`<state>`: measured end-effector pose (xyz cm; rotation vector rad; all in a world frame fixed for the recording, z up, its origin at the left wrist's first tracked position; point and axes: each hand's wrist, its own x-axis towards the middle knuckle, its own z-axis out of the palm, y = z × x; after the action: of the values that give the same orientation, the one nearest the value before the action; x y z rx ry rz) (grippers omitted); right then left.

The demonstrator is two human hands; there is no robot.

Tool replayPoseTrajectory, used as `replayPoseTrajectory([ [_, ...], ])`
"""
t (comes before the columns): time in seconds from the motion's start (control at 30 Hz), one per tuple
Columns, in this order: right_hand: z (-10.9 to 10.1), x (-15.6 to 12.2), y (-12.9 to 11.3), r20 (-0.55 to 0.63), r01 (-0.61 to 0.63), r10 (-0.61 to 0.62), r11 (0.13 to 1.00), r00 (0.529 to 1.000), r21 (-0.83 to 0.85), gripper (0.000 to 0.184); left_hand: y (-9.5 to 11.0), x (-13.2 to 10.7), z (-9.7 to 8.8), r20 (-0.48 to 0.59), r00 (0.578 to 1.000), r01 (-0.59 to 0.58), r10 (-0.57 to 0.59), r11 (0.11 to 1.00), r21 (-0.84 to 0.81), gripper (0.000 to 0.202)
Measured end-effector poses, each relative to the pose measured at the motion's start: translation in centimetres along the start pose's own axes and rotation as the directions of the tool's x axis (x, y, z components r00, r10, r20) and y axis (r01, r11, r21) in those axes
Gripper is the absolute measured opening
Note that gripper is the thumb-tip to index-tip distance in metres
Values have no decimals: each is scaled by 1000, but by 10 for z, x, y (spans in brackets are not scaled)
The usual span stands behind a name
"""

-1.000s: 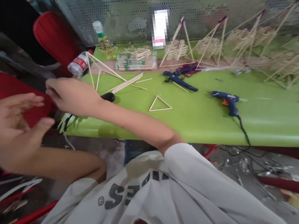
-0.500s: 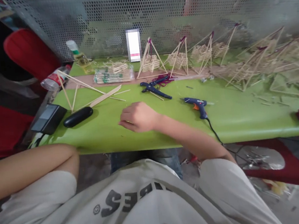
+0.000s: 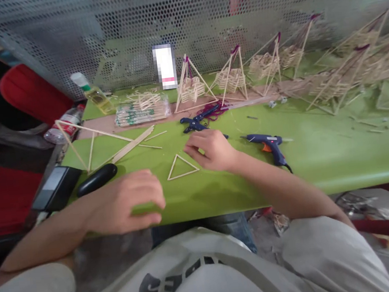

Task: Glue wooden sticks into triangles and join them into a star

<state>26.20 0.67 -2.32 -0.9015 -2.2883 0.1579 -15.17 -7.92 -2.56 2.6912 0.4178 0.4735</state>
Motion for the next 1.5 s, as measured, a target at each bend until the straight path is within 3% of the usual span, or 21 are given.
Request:
replayPoseTrajectory([
  [0.07, -3, -9, 2, -19, -62, 62, 998, 998, -1, 22, -48, 82, 1, -65, 997, 33, -36, 998, -50, 19],
  [0.1, -4, -12, 2, -16, -85, 85, 996, 996, -5, 22, -63, 107, 4, -159, 983, 81, -88, 995, -50, 18],
  [0.17, -6, -15, -2, -2, -123, 123, 992, 992, -14, 21, -77, 126, 14, -276, 944, 176, -183, 983, -52, 21],
  [0.33, 1, -14, -20, 110, -220, 232, 969, 966, -112, 25, -75, 109, 30, -284, 900, 297, -330, 943, -152, 27],
  [0.47, 7, -17, -30, 234, -307, 338, 938, 912, -160, 51, -75, 110, 25, -243, 880, 361, -408, 907, -217, 31],
  [0.6, 8, -21, -34, 306, -357, 431, 894, 849, -269, 83, -76, 110, 22, -101, 875, 450, -474, 872, -192, 64],
  [0.7, 8, -19, -35, 299, -334, 415, 898, 859, -287, 92, -76, 108, 22, -39, 884, 454, -466, 874, -173, 81],
  [0.87, 10, -14, -37, 291, -251, 326, 931, 900, -265, 91, -80, 108, 20, -31, 915, 395, -402, 910, -130, 78],
  [1.07, 10, -16, -44, 317, -195, 293, 932, 902, -307, 81, -80, 110, 18, -44, 933, 355, -356, 934, -31, 79],
  [1.23, 11, -19, -50, 317, -198, 319, 912, 893, -360, 75, -65, 111, 21, -10, 920, 389, -392, 911, 137, 88],
  [1.5, 10, -18, -50, 315, -200, 331, 902, 889, -383, 57, -57, 111, 28, -12, 914, 399, -405, 895, 200, 63],
])
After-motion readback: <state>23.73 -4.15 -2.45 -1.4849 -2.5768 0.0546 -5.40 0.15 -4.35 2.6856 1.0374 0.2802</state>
